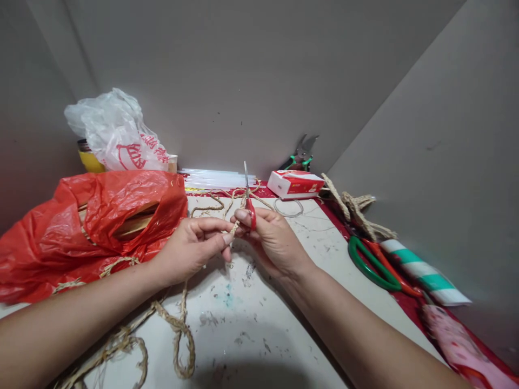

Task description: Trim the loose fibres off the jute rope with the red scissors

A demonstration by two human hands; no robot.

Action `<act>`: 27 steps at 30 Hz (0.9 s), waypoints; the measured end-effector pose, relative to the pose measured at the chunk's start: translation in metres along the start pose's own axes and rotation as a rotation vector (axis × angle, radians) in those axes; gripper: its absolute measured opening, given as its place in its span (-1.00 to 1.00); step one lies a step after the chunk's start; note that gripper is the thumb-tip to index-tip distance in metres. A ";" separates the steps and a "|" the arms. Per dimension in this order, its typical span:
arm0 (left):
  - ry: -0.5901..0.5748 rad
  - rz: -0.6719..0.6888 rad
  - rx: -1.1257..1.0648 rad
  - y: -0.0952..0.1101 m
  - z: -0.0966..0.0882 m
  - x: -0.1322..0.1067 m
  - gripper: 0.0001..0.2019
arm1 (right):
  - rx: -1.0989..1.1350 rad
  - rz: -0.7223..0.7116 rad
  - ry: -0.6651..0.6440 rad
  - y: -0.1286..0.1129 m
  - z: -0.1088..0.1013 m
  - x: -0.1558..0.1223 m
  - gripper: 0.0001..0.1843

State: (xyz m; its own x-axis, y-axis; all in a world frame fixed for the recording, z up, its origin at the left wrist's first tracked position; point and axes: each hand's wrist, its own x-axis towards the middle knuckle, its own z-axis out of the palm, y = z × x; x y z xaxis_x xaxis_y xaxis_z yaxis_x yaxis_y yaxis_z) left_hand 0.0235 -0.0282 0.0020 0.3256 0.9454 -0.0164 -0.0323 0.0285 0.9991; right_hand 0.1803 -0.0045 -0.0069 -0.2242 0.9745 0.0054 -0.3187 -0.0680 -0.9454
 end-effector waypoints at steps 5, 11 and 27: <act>0.063 -0.106 -0.148 -0.006 -0.002 0.006 -0.81 | -0.245 -0.035 0.054 0.001 -0.007 0.006 -0.61; 0.148 -0.098 -0.316 -0.011 -0.014 0.016 -0.80 | -1.050 -0.449 0.089 0.002 -0.015 0.003 -0.75; 0.300 -0.005 -0.338 -0.010 -0.014 0.016 -0.80 | -1.859 -0.649 0.150 -0.002 -0.006 -0.008 -0.66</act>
State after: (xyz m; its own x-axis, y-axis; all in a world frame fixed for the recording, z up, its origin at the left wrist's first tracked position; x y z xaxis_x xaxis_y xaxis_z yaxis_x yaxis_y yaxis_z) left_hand 0.0159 -0.0087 -0.0089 0.0401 0.9958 -0.0821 -0.3548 0.0910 0.9305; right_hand 0.1887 -0.0103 -0.0068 -0.3934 0.7702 0.5020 0.9064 0.4163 0.0716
